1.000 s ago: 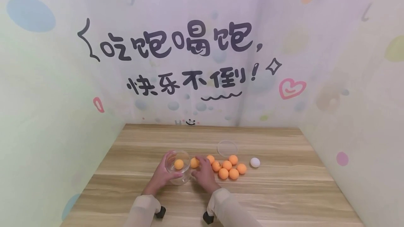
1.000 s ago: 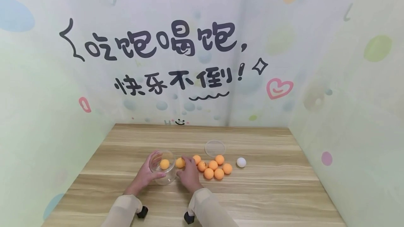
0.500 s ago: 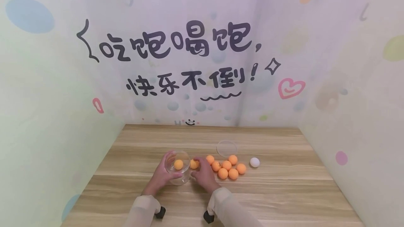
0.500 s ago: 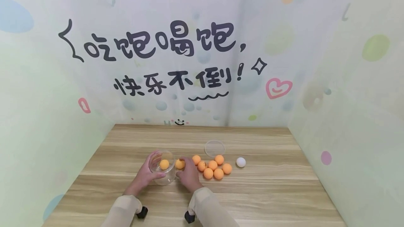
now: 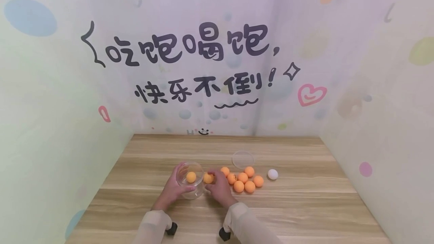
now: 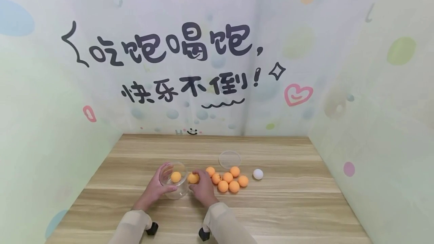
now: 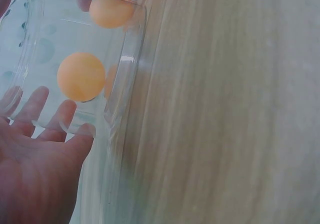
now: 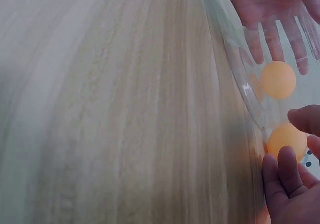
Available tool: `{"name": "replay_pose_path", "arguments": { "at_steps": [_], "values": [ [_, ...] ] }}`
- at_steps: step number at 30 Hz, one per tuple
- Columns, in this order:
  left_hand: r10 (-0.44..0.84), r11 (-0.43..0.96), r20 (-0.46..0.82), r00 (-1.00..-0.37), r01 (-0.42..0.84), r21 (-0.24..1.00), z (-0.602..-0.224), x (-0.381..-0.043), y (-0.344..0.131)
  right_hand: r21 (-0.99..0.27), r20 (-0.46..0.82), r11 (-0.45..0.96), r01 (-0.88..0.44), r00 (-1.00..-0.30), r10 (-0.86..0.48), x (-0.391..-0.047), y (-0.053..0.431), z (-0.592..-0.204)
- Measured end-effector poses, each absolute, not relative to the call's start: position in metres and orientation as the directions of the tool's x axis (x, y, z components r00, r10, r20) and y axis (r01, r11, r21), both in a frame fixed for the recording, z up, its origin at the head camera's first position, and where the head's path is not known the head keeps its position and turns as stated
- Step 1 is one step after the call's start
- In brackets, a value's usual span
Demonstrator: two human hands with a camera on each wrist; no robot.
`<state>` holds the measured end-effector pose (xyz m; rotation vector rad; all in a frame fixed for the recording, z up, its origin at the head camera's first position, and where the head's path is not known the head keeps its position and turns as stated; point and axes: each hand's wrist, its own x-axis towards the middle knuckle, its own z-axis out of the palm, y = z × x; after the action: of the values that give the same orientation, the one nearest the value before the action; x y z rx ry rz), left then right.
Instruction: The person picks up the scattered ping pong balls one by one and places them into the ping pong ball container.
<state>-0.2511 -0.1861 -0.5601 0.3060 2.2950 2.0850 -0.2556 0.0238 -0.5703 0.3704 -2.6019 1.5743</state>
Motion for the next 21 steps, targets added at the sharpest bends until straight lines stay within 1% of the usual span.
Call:
{"name": "replay_pose_path", "arguments": {
  "at_steps": [2,9,12,21],
  "values": [
    [0.158,0.093,0.113,-0.981,0.129,0.987,-0.5589,-0.25,-0.1858,-0.868,0.182,0.439,-0.232,-0.971,-0.155,-0.2556,0.0241,-0.5713],
    [0.16,0.073,0.139,-0.977,0.152,0.986,-0.557,-0.2484,-0.1845,-0.843,0.224,0.465,-0.268,-0.963,-0.15,-0.2548,0.0233,-0.5749],
    [0.163,0.08,0.124,-0.979,0.138,0.987,-0.5575,-0.2492,-0.1852,-0.841,0.217,0.475,-0.259,-0.966,-0.143,-0.254,0.0228,-0.5751],
    [0.16,0.078,0.135,-0.978,0.148,0.986,-0.5565,-0.2471,-0.1844,-0.797,0.264,0.503,-0.334,-0.942,-0.207,-0.2509,0.0305,-0.5757]
  ]
}}
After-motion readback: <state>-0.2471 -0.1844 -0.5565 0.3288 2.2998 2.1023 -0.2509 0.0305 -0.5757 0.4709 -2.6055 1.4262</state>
